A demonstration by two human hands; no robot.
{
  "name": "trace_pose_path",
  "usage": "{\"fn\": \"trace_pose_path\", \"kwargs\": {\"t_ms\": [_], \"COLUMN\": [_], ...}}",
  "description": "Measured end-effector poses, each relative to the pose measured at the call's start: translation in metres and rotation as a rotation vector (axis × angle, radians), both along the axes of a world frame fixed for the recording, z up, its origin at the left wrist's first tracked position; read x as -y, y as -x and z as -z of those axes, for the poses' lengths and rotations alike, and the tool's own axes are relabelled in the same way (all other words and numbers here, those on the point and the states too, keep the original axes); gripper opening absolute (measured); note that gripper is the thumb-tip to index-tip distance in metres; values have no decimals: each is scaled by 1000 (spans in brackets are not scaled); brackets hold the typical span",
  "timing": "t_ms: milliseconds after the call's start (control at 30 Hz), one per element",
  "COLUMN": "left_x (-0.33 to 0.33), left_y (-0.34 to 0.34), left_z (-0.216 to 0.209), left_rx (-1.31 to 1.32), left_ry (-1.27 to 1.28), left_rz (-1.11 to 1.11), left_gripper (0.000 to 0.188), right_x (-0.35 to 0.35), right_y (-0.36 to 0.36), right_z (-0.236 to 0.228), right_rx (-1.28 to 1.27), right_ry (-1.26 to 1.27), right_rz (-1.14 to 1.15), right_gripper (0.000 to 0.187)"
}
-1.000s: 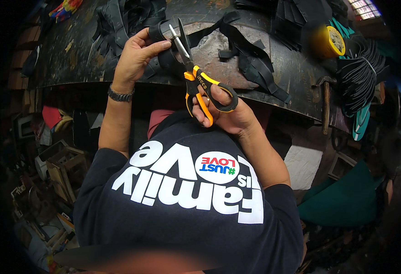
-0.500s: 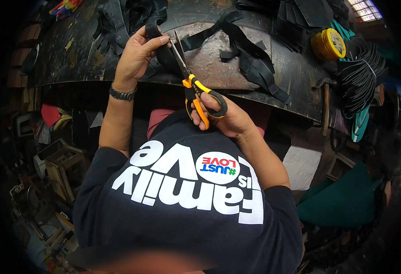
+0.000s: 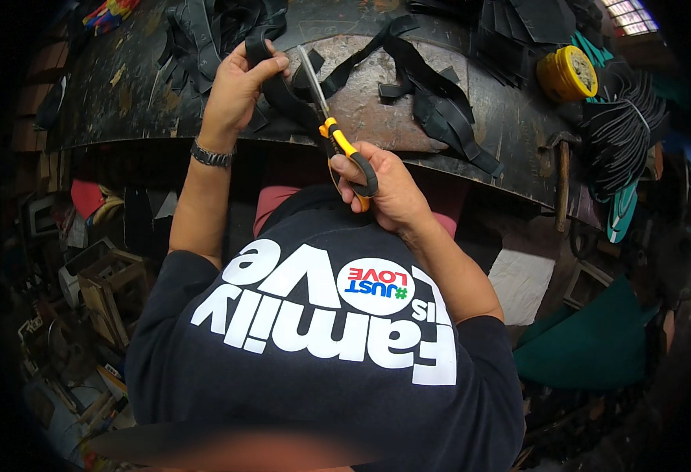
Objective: The person uses shears to cut a black rubber strap into multiple small pieces on a workbench. They then reach under the table to retrieve a pouch, open it, and take out a pen. The person marks a piece of the cut rubber with the pen.
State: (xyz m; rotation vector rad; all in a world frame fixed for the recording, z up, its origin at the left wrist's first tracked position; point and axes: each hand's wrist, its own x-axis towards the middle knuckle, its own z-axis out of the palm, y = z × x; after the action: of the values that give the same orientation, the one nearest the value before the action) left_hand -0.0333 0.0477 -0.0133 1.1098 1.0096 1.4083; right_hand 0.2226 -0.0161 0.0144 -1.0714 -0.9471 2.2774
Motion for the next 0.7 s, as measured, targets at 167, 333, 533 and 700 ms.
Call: {"fn": "trace_pose_path", "kwargs": {"t_ms": [167,333,533,700], "left_x": [-17,4,30,27], "left_y": [18,20,15,14], "left_z": [0,11,-10,-30], "left_rx": [-130,-366,-272,168], "left_ry": [176,98,160,113], "left_rz": [-3,-92,114,96], "left_gripper": [26,76,66,52], "right_x": [-1,2,-2,-1], "right_y": [-2,-4,-3,5], "right_z": [0,1,-1,-5], "right_rx": [-64,-50,-104,-37], "right_ry": [122,143,68,-194], "right_rz": [48,46,44,149], "right_gripper": [34,33,30,41]}}
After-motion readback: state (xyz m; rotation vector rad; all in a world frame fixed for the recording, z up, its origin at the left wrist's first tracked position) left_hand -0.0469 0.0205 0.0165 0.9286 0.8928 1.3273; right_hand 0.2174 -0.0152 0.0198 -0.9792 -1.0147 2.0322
